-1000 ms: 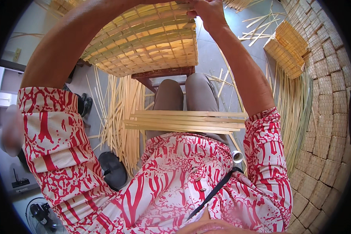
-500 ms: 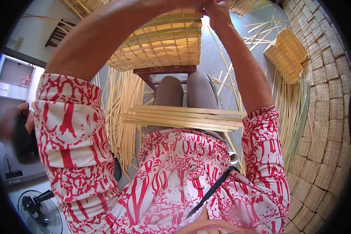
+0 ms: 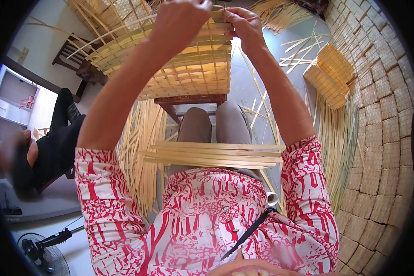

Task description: The person weaves a basket by hand, interlacing thin bamboo strips through a pre-formed frame. The person repeatedly threads the strips over and under the vertical ribs to build up the basket walls.

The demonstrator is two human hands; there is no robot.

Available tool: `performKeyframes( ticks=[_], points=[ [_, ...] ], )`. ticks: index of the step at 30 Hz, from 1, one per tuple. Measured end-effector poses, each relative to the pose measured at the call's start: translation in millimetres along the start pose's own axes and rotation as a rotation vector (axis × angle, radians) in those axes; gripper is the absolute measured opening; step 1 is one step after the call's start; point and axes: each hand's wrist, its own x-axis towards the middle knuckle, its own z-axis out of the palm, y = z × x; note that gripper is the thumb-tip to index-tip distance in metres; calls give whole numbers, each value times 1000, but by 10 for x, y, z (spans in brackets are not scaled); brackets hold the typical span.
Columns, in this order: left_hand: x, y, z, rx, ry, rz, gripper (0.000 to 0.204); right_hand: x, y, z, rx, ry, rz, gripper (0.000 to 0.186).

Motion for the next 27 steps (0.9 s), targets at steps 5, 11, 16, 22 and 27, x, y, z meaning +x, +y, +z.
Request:
performKeyframes(
  ticks=[5, 11, 16, 22, 27],
  points=[
    [-419, 310, 237, -241, 47, -136, 28, -26, -15, 13, 67, 6, -7, 15],
    [-545, 503, 423, -390, 90, -252, 46, -42, -51, 5, 63, -15, 93, 13],
    [-676, 422, 445, -467, 130, -338, 48, -75, -116, -17, 69, -105, 110, 17],
    [-827, 292, 464, -549, 214, -415, 50, -119, -241, -48, 101, -227, 99, 28],
    [-838, 229, 441, -650, 259, -457, 35, -88, -232, 15, 18, -173, 53, 31]
  ],
)
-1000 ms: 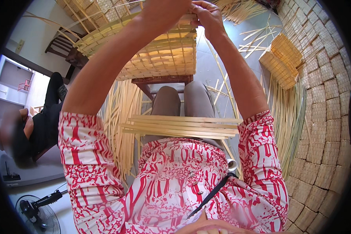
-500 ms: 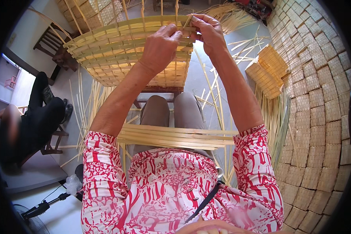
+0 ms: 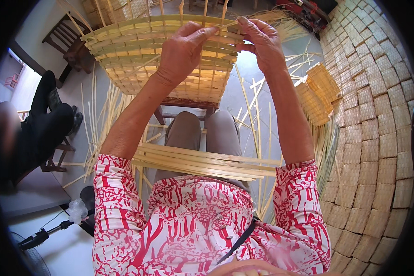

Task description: The person weaves a basket by hand, interlacing thin bamboo strips through a pre-formed frame. The person repeatedly threads the strips over and under the vertical ribs to build up the basket walls.

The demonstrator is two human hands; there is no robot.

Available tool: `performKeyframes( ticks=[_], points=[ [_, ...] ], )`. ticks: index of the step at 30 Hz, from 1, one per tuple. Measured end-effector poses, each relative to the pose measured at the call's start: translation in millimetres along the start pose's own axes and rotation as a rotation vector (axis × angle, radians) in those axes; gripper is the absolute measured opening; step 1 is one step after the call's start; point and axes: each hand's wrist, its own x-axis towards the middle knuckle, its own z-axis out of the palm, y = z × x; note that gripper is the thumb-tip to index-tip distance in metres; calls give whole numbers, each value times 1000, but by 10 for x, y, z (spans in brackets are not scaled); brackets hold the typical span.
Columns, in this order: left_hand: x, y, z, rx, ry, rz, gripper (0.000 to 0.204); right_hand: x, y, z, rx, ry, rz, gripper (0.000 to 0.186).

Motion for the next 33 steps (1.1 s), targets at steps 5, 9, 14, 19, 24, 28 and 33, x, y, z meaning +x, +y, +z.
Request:
performKeyframes(
  ticks=[5, 9, 14, 19, 24, 28, 33],
  points=[
    [-8, -67, -50, -360, 4, -325, 16, -22, 10, -21, -30, 22, -19, 28],
    [-16, -104, -79, -435, -81, -489, 11, -37, 7, -57, -73, 10, -39, 24],
    [-8, -61, -89, -368, -140, -567, 9, -82, -6, -7, -93, -1, -49, 25],
    [-4, 15, -128, -350, -87, -598, 8, -97, -12, 117, -126, 59, -116, 24],
    [75, 62, -203, -290, -111, -508, 9, -97, 24, 84, -265, 116, -206, 21],
    [85, 45, -206, -323, -96, -541, 10, -110, -51, 125, -239, 112, -152, 21],
    [25, 18, -237, -387, -78, -581, 11, -185, -174, 131, -548, 247, -519, 24]
  ],
)
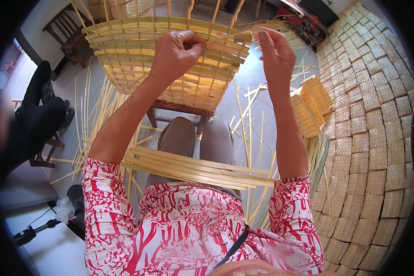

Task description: The person weaves a basket by hand, interlacing thin bamboo strips through a pre-formed frame. The person repeatedly threads the strips over and under the vertical ribs to build up the basket walls.

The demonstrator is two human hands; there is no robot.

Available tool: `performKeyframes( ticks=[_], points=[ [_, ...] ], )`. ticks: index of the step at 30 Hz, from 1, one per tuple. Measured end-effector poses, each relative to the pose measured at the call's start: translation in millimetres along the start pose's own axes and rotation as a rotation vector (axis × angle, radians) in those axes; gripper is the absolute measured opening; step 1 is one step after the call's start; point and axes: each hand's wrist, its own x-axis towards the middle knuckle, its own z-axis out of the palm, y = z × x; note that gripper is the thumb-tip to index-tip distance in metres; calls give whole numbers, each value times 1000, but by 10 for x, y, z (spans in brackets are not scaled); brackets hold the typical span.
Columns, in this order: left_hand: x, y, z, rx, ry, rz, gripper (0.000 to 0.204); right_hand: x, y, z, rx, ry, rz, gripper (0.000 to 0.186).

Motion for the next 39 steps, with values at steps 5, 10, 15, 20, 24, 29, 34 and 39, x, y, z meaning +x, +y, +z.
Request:
performKeyframes(
  ticks=[5, 10, 15, 20, 24, 29, 34, 39],
  points=[
    [-38, 57, -53, 55, -21, 26, 11, -8, -242, 115, -435, -177, -793, 14],
    [-98, 115, -87, 139, 6, 161, 10, -109, -324, 314, -501, -377, -594, 14],
    [-97, 92, -5, 342, 112, 358, 11, -120, -364, 345, -607, -425, -483, 10],
    [-62, 185, 231, 175, 251, 222, 8, -218, -445, 375, -643, -340, -461, 8],
    [-245, 270, 350, -232, 231, -76, 9, -290, -424, 388, -520, -251, -518, 4],
    [-352, 136, 224, 20, 184, 253, 14, -247, -387, 386, -508, -266, -521, 6],
    [-199, 89, -308, 640, -86, 898, 27, -206, -295, 222, -510, -313, -623, 12],
    [-189, 33, -256, 498, -50, 750, 19, -172, -261, 183, -478, -298, -566, 14]
  ],
)
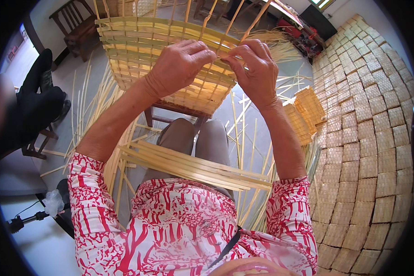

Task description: The person weaves a basket by hand, interlacing thin bamboo strips through a pre-formed frame. The person repeatedly threads the strips over and under the vertical ribs to build up the basket walls.

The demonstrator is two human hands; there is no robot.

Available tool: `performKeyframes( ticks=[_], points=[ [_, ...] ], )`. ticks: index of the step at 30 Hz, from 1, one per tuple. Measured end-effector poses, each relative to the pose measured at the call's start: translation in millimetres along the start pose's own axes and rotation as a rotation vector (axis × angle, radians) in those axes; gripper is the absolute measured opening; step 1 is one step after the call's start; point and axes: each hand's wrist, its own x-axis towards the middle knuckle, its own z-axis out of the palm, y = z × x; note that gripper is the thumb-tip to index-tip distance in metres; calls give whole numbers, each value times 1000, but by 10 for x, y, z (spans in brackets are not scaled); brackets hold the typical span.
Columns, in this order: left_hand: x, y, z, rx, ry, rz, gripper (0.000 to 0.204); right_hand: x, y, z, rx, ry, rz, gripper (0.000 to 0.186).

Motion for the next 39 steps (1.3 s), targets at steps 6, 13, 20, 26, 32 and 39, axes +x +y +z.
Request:
performKeyframes(
  ticks=[6, 13, 20, 26, 32, 39],
  points=[
    [96, 197, 190, -717, 211, -793, 6, 53, -32, 50, 82, 4, 77, 16],
    [24, 119, 94, -338, 17, -575, 15, 75, -57, 47, 89, 0, 106, 13],
    [342, 73, 18, 120, -117, -391, 29, 88, -34, 68, -89, 1, 32, 11],
    [422, -104, 163, 80, -133, -422, 25, 120, 26, 98, -197, -41, -14, 12],
    [437, -97, 143, 9, -88, -366, 28, 118, -27, 100, -288, -38, 5, 14],
    [445, -33, 118, 10, -107, -391, 28, 34, 2, 117, -222, 63, -52, 14]
  ],
)
